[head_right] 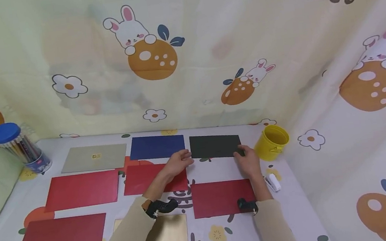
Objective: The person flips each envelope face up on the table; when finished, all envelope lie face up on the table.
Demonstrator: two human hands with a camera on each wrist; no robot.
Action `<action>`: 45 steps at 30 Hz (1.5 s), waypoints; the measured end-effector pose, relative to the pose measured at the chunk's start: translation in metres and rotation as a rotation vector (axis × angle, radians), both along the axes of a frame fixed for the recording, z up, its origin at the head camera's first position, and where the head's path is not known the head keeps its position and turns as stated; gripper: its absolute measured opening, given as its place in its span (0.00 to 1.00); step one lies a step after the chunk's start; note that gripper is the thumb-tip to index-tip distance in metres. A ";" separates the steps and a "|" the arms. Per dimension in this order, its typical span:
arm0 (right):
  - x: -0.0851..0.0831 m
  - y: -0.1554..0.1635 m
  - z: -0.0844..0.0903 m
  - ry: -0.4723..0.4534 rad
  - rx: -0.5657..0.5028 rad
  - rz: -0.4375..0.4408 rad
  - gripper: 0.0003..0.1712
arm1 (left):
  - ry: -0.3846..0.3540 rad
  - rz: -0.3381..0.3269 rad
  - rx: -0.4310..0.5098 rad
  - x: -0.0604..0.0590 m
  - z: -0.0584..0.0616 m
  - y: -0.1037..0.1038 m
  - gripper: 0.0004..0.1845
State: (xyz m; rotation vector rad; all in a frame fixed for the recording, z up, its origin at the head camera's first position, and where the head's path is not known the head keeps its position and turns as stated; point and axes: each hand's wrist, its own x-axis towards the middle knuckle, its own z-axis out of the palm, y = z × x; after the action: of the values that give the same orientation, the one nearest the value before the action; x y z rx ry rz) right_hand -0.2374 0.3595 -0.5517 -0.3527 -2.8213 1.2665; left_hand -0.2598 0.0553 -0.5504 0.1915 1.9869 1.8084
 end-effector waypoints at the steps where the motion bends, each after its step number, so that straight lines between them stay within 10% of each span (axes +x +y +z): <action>1: 0.000 -0.001 0.001 -0.003 -0.001 0.002 0.30 | -0.020 0.011 0.025 0.000 0.001 0.000 0.36; 7: -0.001 -0.003 0.002 0.003 -0.029 0.005 0.30 | -0.137 0.118 0.159 -0.002 0.005 -0.001 0.37; 21: 0.000 -0.003 0.002 -0.003 -0.100 -0.032 0.28 | -0.017 0.222 -0.015 0.009 0.004 0.007 0.22; 29: 0.003 -0.004 0.010 -0.032 -0.174 -0.067 0.27 | 0.045 0.207 -0.072 0.011 0.008 0.008 0.19; 45: 0.002 -0.002 0.009 -0.054 -0.238 -0.096 0.30 | -0.022 0.110 0.117 0.008 0.005 -0.001 0.15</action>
State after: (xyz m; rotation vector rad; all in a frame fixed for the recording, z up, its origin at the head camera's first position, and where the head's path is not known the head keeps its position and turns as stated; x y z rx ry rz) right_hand -0.2352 0.3572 -0.5431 -0.5299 -2.6626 1.5972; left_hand -0.2517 0.0539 -0.5449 0.1000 1.9120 1.9891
